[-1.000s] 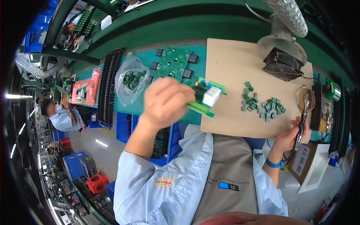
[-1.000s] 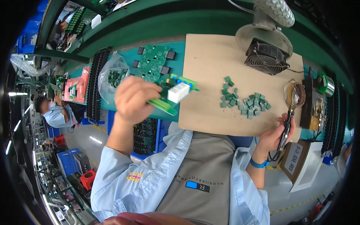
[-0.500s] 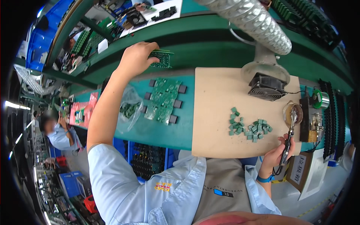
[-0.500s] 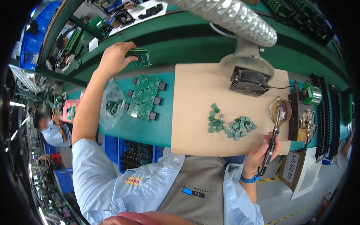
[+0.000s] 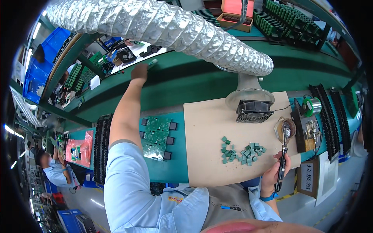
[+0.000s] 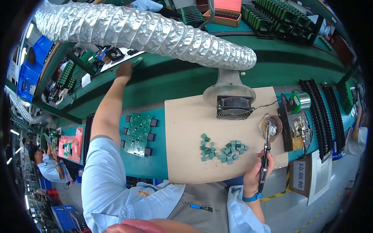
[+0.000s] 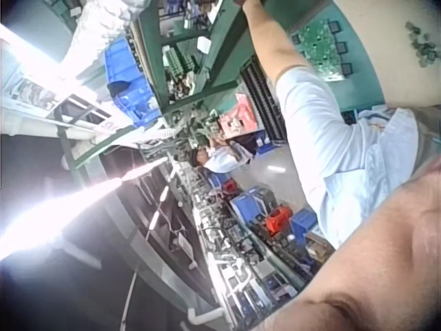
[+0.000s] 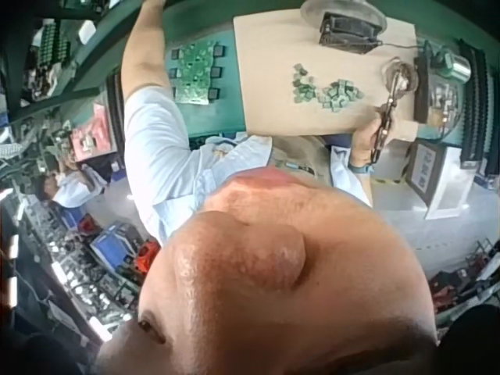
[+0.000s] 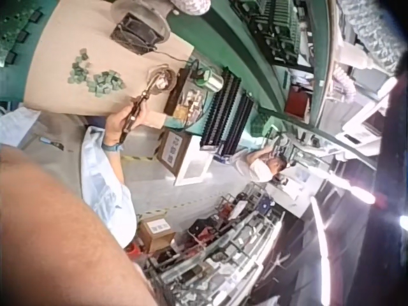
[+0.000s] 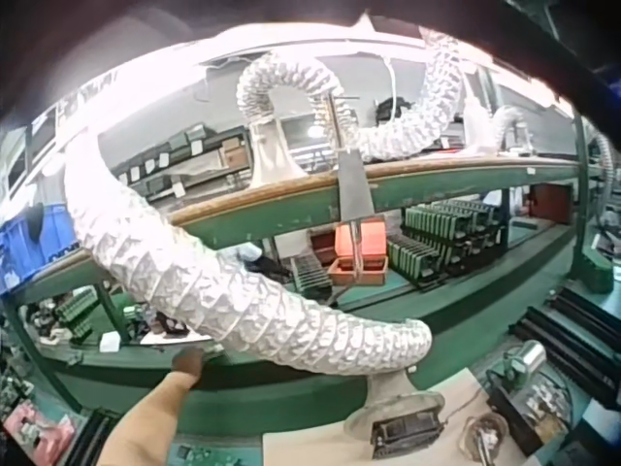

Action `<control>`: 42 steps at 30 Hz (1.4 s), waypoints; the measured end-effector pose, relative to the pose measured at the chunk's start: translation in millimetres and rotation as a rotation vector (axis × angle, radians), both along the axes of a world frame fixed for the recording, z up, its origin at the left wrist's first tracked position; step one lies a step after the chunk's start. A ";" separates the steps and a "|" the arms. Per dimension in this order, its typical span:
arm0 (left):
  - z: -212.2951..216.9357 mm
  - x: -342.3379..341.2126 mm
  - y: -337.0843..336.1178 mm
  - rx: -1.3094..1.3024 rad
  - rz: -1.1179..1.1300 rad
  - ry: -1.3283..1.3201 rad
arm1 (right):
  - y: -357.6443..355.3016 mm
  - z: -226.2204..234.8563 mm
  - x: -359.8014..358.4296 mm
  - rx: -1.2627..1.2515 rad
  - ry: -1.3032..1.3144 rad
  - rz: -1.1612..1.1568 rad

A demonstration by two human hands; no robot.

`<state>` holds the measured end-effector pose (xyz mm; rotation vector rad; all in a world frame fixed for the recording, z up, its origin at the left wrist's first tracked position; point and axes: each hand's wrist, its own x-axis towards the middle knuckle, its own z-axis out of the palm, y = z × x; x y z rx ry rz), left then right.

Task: Soldering electronic components onto printed circuit boards at a manual assembly station.

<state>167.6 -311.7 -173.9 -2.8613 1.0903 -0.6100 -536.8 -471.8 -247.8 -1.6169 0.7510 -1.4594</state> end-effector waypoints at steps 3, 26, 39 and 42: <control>-28.5 -19.8 -7.2 0.117 0.074 0.118 | 0.5 -1.3 -1.2 -0.018 -0.007 0.008; 94.3 -322.4 129.3 0.000 -0.058 0.620 | -6.3 -1.7 4.2 -0.059 -0.030 0.031; 5.0 -304.6 159.2 0.003 0.150 0.456 | -3.3 4.0 5.3 -0.001 -0.074 0.081; 14.4 -304.1 152.4 -0.099 0.117 0.619 | -1.8 4.7 1.9 0.026 -0.067 0.087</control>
